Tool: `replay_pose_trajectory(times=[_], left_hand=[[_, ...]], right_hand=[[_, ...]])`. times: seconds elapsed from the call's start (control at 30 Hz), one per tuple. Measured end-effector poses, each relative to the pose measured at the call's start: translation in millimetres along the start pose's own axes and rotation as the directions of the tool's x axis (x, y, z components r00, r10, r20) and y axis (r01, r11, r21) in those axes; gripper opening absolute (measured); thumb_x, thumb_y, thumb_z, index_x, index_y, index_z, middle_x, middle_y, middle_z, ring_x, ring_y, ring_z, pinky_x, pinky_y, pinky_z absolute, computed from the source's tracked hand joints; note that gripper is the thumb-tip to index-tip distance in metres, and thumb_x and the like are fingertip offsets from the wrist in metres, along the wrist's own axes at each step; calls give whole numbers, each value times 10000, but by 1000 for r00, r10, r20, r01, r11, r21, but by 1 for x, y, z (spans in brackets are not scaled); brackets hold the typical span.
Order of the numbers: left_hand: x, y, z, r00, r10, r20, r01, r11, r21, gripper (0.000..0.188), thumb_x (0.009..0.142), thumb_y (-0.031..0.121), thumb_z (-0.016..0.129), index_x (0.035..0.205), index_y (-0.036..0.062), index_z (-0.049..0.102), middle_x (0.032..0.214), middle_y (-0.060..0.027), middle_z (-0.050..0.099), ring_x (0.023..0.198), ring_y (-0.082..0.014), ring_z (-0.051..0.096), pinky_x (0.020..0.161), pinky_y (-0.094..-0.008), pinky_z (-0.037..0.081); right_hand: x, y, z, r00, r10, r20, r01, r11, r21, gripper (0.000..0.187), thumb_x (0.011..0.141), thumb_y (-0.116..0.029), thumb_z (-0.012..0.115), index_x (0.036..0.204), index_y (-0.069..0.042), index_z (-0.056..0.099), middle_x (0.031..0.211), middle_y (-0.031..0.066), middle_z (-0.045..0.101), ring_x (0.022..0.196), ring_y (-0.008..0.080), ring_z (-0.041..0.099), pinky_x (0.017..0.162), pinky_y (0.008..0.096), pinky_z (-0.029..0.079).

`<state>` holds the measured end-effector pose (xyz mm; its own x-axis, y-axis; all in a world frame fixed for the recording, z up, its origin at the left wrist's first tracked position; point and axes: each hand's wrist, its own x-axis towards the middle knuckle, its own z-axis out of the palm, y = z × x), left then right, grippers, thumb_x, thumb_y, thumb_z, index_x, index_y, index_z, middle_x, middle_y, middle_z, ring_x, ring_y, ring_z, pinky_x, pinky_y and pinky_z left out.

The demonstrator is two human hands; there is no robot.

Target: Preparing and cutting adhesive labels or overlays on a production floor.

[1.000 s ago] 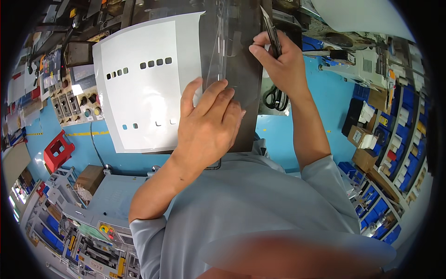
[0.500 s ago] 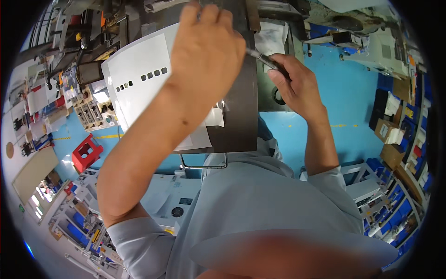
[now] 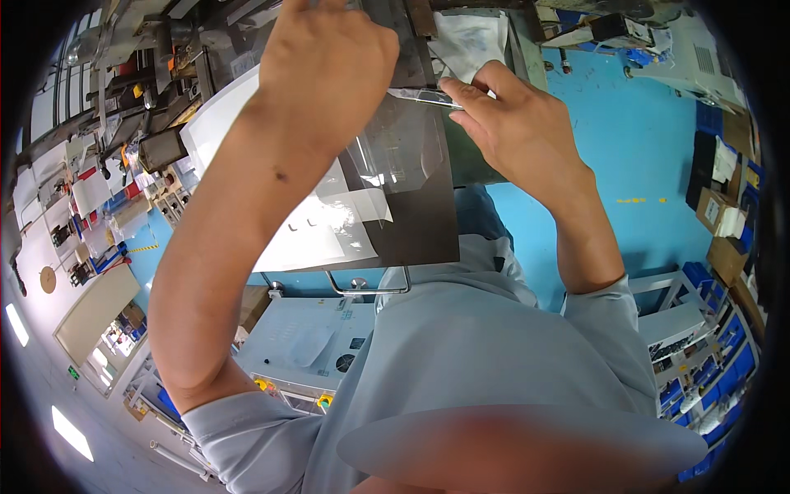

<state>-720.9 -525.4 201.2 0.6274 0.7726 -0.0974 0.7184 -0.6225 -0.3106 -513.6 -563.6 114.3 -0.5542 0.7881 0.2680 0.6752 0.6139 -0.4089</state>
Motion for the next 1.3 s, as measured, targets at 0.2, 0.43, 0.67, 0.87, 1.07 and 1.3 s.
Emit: replay_pose_trajectory(times=[0.2, 0.43, 0.67, 0.87, 1.07, 1.3], left_hand=[[8, -4, 12, 991, -3, 131, -9, 996, 91, 178, 800, 192, 573, 780, 74, 704, 798, -145, 669, 931, -303, 636, 1110, -502, 296], [16, -14, 19, 988, -10, 154, 14, 1000, -20, 198, 786, 209, 565, 776, 79, 714, 833, -142, 692, 947, -295, 642, 1109, -479, 304], [17, -18, 13, 985, 83, 152, -67, 992, -106, 180, 784, 191, 563, 750, 92, 710, 821, -117, 686, 954, -285, 644, 1081, -491, 334], [14, -24, 15, 981, 190, 44, -179, 965, -190, 155, 783, 169, 583, 748, 83, 707, 844, -95, 684, 972, -281, 639, 1075, -502, 335], [24, -21, -11, 924, 136, 356, -73, 980, -185, 162, 785, 173, 586, 772, 80, 718, 873, -100, 682, 1015, -286, 622, 1088, -515, 314], [24, -21, -5, 940, 158, 302, -99, 975, -201, 178, 789, 180, 570, 776, 91, 724, 874, -84, 683, 1015, -276, 624, 1094, -517, 303]], right_hand=[[6, 3, 11, 999, -21, -39, 24, 997, 75, 319, 772, -171, 764, 1080, -134, 693, 869, 13, 543, 664, 187, 609, 568, 320, 494], [6, 10, 14, 999, -1, -46, 10, 982, 187, 310, 800, -194, 747, 1101, -138, 702, 841, 19, 549, 662, 189, 606, 579, 325, 495], [6, 11, 11, 999, 45, 9, -46, 969, 241, 276, 814, -209, 726, 1081, -142, 704, 865, 34, 586, 750, 213, 649, 616, 348, 523], [3, 12, 13, 1000, 18, 8, -19, 961, 274, 269, 813, -209, 727, 1073, -142, 710, 861, 32, 588, 721, 218, 640, 598, 346, 516], [1, 11, 13, 1000, 22, 15, -25, 953, 302, 263, 805, -202, 731, 1062, -143, 718, 855, 30, 591, 700, 217, 634, 588, 349, 513], [-3, 14, 11, 1000, 17, 25, -24, 948, 317, 265, 787, -193, 746, 1040, -130, 703, 868, 29, 606, 716, 224, 647, 596, 349, 519]])
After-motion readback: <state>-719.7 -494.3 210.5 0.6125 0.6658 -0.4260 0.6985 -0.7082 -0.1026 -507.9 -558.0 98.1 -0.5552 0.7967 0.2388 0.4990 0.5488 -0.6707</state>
